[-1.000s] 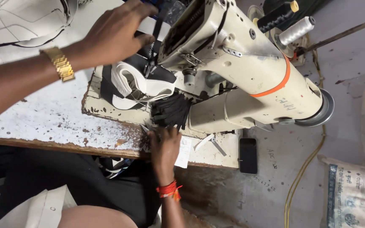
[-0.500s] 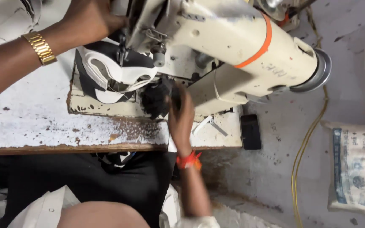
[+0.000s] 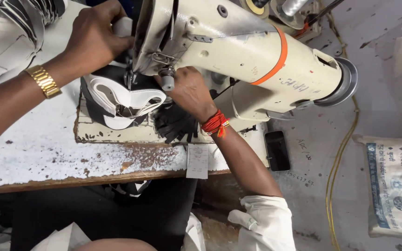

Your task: The person uses a sewing machine to stitch a black elastic band onto the side of a white shoe. They repeatedly guide the shoe under the needle, sew a section, and then cut the thread with scissors before repositioning the shoe to continue the process.

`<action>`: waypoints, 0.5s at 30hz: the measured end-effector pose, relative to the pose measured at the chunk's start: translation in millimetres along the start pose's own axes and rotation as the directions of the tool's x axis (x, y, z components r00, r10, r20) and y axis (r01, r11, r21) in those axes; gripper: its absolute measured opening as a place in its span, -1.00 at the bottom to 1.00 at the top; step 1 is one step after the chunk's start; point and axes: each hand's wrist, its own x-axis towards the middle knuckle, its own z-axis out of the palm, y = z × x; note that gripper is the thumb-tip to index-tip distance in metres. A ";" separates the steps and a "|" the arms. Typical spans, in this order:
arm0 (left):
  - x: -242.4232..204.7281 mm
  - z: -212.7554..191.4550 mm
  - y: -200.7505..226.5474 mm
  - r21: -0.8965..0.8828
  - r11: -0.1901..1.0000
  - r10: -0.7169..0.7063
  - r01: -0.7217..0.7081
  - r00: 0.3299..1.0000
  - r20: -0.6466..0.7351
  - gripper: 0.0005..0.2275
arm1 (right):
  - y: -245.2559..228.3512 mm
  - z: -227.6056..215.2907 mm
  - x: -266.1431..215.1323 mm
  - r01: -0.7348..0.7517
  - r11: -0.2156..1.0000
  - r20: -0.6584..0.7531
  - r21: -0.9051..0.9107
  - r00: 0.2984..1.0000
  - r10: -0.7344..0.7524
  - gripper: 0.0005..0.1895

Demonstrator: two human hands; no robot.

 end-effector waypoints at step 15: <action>-142.8 -24.3 -16.2 -0.206 0.919 -0.368 0.336 0.919 -0.143 -0.59 | -163.3 -47.6 -95.2 -0.792 0.392 0.344 0.468 0.572 0.744 -0.59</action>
